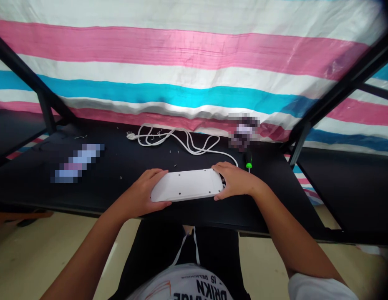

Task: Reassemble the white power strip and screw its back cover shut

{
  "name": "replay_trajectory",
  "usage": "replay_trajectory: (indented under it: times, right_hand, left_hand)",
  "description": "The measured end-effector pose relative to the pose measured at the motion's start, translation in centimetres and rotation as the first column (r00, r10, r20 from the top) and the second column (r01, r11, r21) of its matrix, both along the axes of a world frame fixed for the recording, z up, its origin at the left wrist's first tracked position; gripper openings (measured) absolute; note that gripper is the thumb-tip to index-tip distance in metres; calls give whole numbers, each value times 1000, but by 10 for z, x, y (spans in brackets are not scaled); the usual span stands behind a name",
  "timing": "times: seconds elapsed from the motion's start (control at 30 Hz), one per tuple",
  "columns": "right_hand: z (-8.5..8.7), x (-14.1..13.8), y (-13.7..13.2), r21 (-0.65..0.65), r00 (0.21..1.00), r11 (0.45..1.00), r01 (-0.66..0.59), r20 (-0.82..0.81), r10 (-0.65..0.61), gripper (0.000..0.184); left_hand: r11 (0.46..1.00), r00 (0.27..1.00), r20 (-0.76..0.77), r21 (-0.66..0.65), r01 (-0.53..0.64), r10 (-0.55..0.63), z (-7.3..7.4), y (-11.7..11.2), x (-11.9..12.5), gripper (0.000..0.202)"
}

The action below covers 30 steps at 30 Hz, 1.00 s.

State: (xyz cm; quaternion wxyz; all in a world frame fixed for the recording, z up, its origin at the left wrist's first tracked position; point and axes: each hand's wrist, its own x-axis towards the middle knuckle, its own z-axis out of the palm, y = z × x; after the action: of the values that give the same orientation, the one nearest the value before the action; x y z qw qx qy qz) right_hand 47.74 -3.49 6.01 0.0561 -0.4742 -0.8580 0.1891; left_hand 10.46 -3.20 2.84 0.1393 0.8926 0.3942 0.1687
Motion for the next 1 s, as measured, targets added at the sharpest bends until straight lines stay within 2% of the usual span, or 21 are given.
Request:
replay_trajectory:
  times: [0.17, 0.33, 0.47, 0.77, 1.0]
  right_hand:
    - [-1, -3, 2, 18, 1000, 1000, -13, -20, 14, 98]
    - [0, 8, 4, -51, 999, 999, -19, -49, 17, 100]
    - [-1, 12, 6, -37, 998, 999, -29, -48, 27, 97]
    - [-7, -10, 5, 59, 999, 998, -33, -27, 34, 89]
    - [-8, -7, 3, 31, 998, 999, -13, -60, 15, 88]
  left_hand:
    - [999, 999, -32, 46, 16, -14, -1, 1, 3, 88]
    - [1000, 1000, -22, -12, -4, 4, -2, -2, -2, 88]
    - [1000, 1000, -6, -18, -16, 16, -4, -3, -3, 88]
    - [999, 1000, -19, 29, 20, -19, -3, -3, 4, 86]
    - [1000, 1000, -12, -25, -16, 16, -1, -8, -13, 87]
